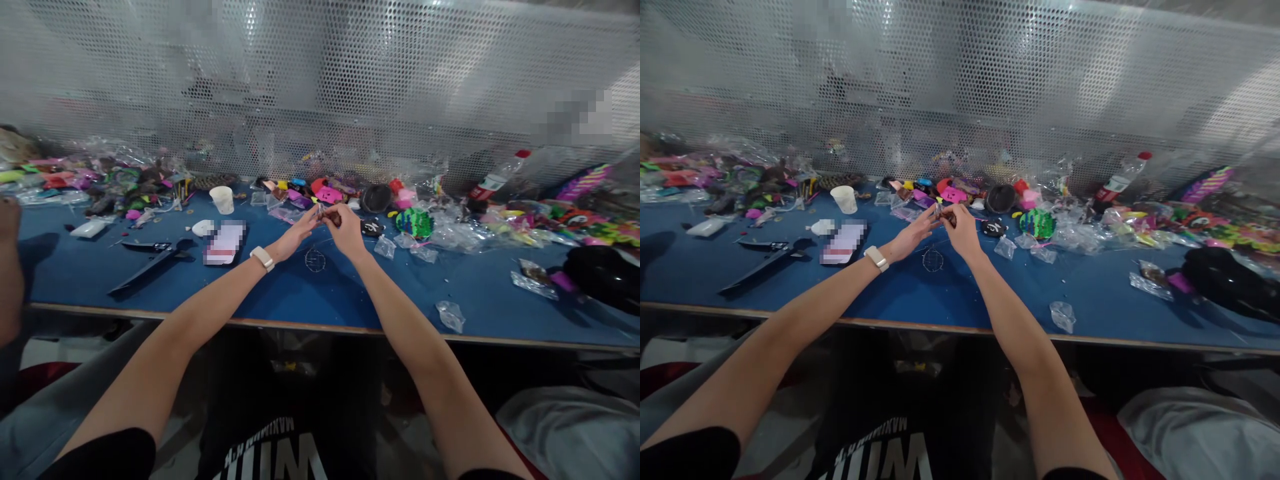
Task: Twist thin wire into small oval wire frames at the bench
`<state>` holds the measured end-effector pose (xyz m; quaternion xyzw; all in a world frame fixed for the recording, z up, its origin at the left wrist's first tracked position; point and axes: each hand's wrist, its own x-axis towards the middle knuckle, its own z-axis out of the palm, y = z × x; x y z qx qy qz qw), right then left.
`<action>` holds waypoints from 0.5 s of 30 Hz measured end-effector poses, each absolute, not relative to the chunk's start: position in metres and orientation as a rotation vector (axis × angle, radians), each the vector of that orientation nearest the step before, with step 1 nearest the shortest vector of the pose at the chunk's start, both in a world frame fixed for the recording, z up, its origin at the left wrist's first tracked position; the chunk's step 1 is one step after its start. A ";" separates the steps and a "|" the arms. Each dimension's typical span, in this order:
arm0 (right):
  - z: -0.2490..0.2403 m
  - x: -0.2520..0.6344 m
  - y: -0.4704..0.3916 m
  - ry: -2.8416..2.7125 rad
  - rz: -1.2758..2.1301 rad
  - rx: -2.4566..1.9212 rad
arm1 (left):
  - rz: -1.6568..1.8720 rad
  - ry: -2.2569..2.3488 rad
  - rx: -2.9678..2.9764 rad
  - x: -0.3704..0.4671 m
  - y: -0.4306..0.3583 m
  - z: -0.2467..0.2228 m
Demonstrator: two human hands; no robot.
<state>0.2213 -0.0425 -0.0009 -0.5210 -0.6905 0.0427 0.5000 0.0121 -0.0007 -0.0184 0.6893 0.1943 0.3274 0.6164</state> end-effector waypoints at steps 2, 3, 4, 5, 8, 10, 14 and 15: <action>0.001 0.223 -0.043 -1.716 0.092 -1.237 | 0.744 0.448 1.625 0.014 -0.002 -0.019; 0.001 0.224 -0.042 -1.738 0.087 -1.226 | 0.742 0.448 1.642 0.015 -0.001 -0.020; 0.001 0.225 -0.042 -1.758 0.085 -1.218 | 0.743 0.448 1.658 0.015 -0.001 -0.021; 0.001 0.225 -0.042 -1.770 0.085 -1.208 | 0.749 0.450 1.672 0.016 0.000 -0.022; -0.001 0.226 -0.040 -1.755 0.140 -1.170 | 0.800 0.464 1.723 0.017 0.002 -0.026; -0.002 0.225 -0.039 -1.706 0.234 -1.141 | 0.848 0.471 1.766 0.018 0.004 -0.028; -0.004 0.219 -0.036 -1.565 0.507 -1.066 | 0.922 0.477 1.805 0.016 0.010 -0.030; -0.004 0.217 -0.035 -1.523 0.592 -1.040 | 0.939 0.481 1.801 0.015 0.012 -0.031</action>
